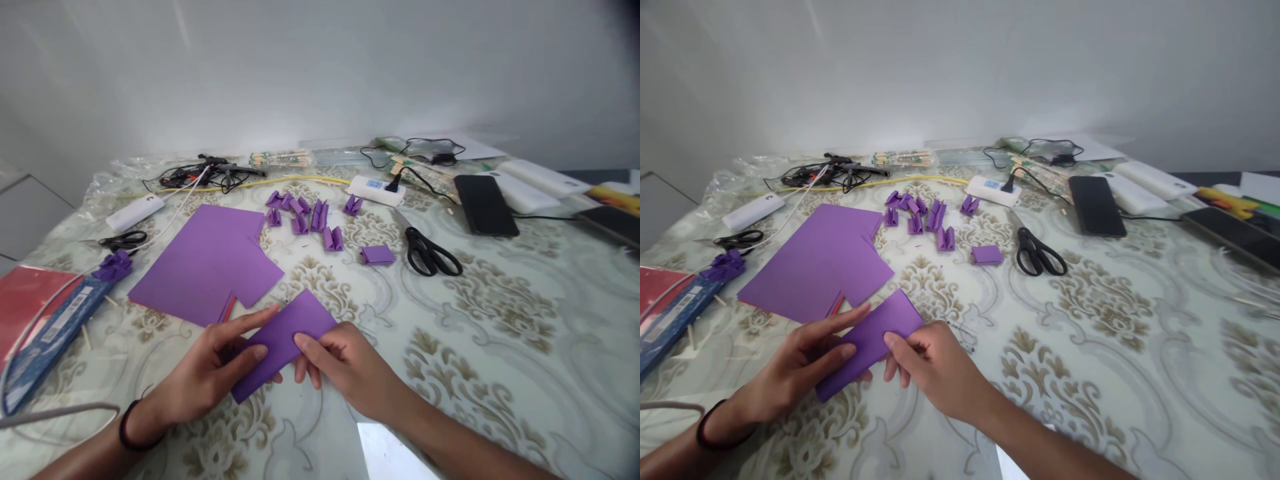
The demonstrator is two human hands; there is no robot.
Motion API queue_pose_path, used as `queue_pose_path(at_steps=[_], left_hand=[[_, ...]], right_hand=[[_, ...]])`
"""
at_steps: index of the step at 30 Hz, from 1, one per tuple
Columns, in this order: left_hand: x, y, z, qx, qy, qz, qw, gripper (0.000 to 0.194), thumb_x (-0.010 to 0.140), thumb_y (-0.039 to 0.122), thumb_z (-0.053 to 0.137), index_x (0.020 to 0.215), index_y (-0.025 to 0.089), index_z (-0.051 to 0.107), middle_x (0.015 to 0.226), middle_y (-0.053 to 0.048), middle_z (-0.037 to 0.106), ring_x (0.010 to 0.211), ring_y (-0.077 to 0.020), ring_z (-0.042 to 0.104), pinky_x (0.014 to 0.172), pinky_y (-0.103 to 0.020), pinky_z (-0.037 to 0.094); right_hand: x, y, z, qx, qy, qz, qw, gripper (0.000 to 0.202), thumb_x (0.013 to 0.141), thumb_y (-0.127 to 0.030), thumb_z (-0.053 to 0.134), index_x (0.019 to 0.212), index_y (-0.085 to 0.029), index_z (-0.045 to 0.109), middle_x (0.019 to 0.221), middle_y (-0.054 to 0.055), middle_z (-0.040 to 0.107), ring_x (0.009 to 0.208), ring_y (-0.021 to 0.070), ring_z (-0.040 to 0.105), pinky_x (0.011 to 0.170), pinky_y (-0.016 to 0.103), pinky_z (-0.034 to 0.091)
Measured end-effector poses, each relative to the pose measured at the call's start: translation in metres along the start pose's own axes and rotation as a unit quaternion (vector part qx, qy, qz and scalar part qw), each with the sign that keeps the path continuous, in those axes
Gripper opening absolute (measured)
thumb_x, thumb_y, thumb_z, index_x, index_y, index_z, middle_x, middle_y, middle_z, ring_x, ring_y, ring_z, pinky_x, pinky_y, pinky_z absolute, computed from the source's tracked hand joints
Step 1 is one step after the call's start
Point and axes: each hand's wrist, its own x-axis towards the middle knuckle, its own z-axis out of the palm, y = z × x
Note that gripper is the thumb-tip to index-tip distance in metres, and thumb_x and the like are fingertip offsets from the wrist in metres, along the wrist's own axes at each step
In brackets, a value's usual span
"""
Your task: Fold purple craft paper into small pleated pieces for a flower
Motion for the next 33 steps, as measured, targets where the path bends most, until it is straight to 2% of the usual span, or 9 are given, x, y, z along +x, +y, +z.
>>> queue_pose_path(at_steps=[3,6,11,15,18,23,29,33], left_hand=[[0.0012,-0.0008,-0.0001,0.012,0.016,-0.02,1.0,0.049,0.105,0.038,0.069,0.153,0.032,0.064,0.144,-0.009,0.074,0.084,-0.0224,0.085,0.081,-0.032,0.071],[0.0024,0.0001,0.0011,0.014,0.018,-0.033,0.999,0.048,0.105,0.041,0.069,0.151,0.03,0.065,0.135,-0.008,0.079,0.082,-0.0227,0.085,0.078,-0.03,0.071],[0.0029,-0.0013,0.0033,-0.033,0.017,-0.05,0.998,0.044,0.104,0.041,0.07,0.147,0.035,0.068,0.141,-0.006,0.075,0.083,-0.0209,0.085,0.077,-0.029,0.071],[0.0031,-0.0034,0.0022,-0.013,0.025,-0.025,0.999,0.04,0.104,0.037,0.07,0.144,0.036,0.071,0.142,-0.004,0.075,0.082,-0.0166,0.082,0.073,-0.023,0.069],[0.0038,-0.0022,0.0014,0.001,0.03,-0.01,0.999,0.039,0.103,0.035,0.071,0.142,0.034,0.073,0.131,-0.004,0.081,0.082,-0.016,0.079,0.07,-0.02,0.067],[0.0044,0.0013,0.0016,0.036,0.043,-0.005,0.998,0.04,0.101,0.032,0.071,0.14,0.026,0.075,0.112,-0.007,0.086,0.072,-0.0156,0.075,0.063,-0.019,0.063],[0.0059,0.0002,0.0016,0.06,0.052,0.008,0.997,0.039,0.1,0.033,0.071,0.139,0.027,0.076,0.111,-0.007,0.087,0.07,-0.0151,0.074,0.059,-0.018,0.06],[0.0056,-0.0004,0.0002,0.085,0.061,0.014,0.994,0.037,0.1,0.034,0.071,0.136,0.028,0.078,0.118,-0.007,0.085,0.085,-0.021,0.079,0.069,-0.023,0.064]], right_hand=[[0.0008,-0.0009,-0.0007,-0.008,0.032,-0.001,0.999,0.072,0.101,-0.073,0.052,0.066,-0.016,0.08,0.053,0.004,0.063,0.05,0.0145,0.053,0.054,0.028,0.037],[0.0018,-0.0019,-0.0013,-0.008,0.043,-0.007,0.999,0.074,0.1,-0.075,0.051,0.064,-0.017,0.079,0.052,0.004,0.062,0.049,0.0141,0.049,0.052,0.029,0.034],[0.003,-0.0016,-0.001,0.003,0.043,0.002,0.999,0.075,0.098,-0.079,0.052,0.064,-0.017,0.079,0.053,0.004,0.063,0.051,0.0152,0.051,0.054,0.03,0.035],[0.0029,0.001,-0.0001,0.01,0.051,-0.001,0.999,0.077,0.099,-0.08,0.049,0.068,-0.017,0.079,0.056,0.005,0.065,0.053,0.0165,0.055,0.056,0.031,0.038],[0.0025,0.0027,0.0002,0.023,0.052,-0.007,0.998,0.077,0.1,-0.08,0.047,0.07,-0.017,0.08,0.059,0.007,0.068,0.057,0.0183,0.061,0.061,0.033,0.043],[0.0035,0.002,-0.0002,0.029,0.065,-0.009,0.997,0.076,0.099,-0.081,0.048,0.068,-0.018,0.077,0.058,0.006,0.068,0.058,0.0192,0.063,0.064,0.033,0.045],[0.0039,-0.0003,-0.0005,0.051,0.085,-0.026,0.995,0.07,0.101,-0.075,0.052,0.063,-0.02,0.071,0.057,0.004,0.067,0.061,0.0191,0.066,0.072,0.033,0.049],[0.0036,0.0008,-0.0006,0.066,0.096,-0.018,0.993,0.065,0.101,-0.073,0.055,0.064,-0.021,0.065,0.058,0.003,0.066,0.06,0.0184,0.063,0.069,0.033,0.047]])
